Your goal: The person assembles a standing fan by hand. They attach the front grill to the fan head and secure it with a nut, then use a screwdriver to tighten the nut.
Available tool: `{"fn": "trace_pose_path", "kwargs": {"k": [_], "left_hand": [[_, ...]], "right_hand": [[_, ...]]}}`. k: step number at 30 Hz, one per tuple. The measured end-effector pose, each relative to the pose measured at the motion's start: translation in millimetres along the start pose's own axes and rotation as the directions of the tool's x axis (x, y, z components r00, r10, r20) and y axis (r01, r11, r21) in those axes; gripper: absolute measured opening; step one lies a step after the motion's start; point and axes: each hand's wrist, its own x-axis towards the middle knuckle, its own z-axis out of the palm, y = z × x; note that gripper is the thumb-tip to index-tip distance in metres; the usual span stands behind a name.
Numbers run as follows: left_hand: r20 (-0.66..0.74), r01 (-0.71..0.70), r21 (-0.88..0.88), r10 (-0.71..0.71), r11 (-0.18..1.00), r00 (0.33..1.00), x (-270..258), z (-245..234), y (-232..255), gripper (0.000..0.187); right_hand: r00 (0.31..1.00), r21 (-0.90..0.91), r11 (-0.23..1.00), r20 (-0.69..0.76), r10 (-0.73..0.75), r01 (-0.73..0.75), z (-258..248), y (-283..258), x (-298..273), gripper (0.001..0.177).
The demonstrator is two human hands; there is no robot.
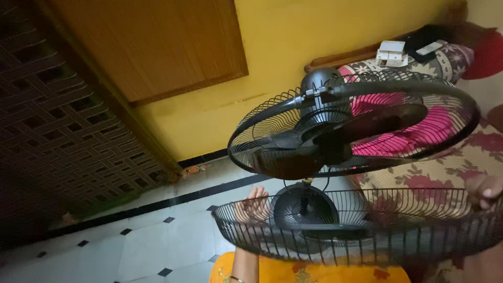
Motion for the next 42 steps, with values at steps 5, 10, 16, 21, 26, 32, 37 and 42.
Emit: {"fn": "trace_pose_path", "kwargs": {"k": [5, 10, 16, 21, 26, 32, 37, 42], "left_hand": [[-0.306, 0.002, 0.037, 0.010, 0.999, 0.952, -4, 25, -4, 0.062], [-0.447, -0.039, -0.011, 0.030, 0.999, 0.894, 21, 51, 8, 0.060], [-0.459, -0.075, 0.002, 0.067, 0.997, 0.886, 30, 63, 18, 0.059], [-0.411, -0.106, 0.057, 0.120, 0.993, 0.904, 21, 86, 22, 0.064], [-0.527, -0.033, 0.122, 0.093, 0.992, 0.845, 26, 100, 24, 0.062], [-0.565, -0.011, 0.123, 0.079, 0.992, 0.821, 34, 73, 24, 0.062], [-0.515, -0.058, 0.124, 0.114, 0.991, 0.850, 36, 54, 20, 0.064], [-0.653, 0.028, 0.184, 0.101, 0.982, 0.750, 49, 52, 21, 0.070]], "right_hand": [[1.000, 0.016, 1.000, 0.023, -0.019, 0.018, 7, -4, 9, 0.026], [0.999, 0.028, 0.999, 0.038, -0.016, 0.015, 12, -8, 10, 0.026], [0.999, 0.044, 0.999, 0.042, -0.033, 0.031, 18, -13, 17, 0.026], [0.998, 0.049, 0.998, 0.049, -0.027, 0.024, 24, -10, 16, 0.027], [0.998, 0.054, 0.998, 0.053, -0.026, 0.023, 26, -8, 16, 0.027], [0.998, 0.056, 0.998, 0.053, -0.037, 0.034, 31, -7, 25, 0.027], [0.998, 0.073, 0.997, 0.052, -0.042, 0.039, 36, -9, 32, 0.028], [0.997, 0.077, 0.996, 0.058, -0.047, 0.043, 40, -10, 34, 0.028]]}}
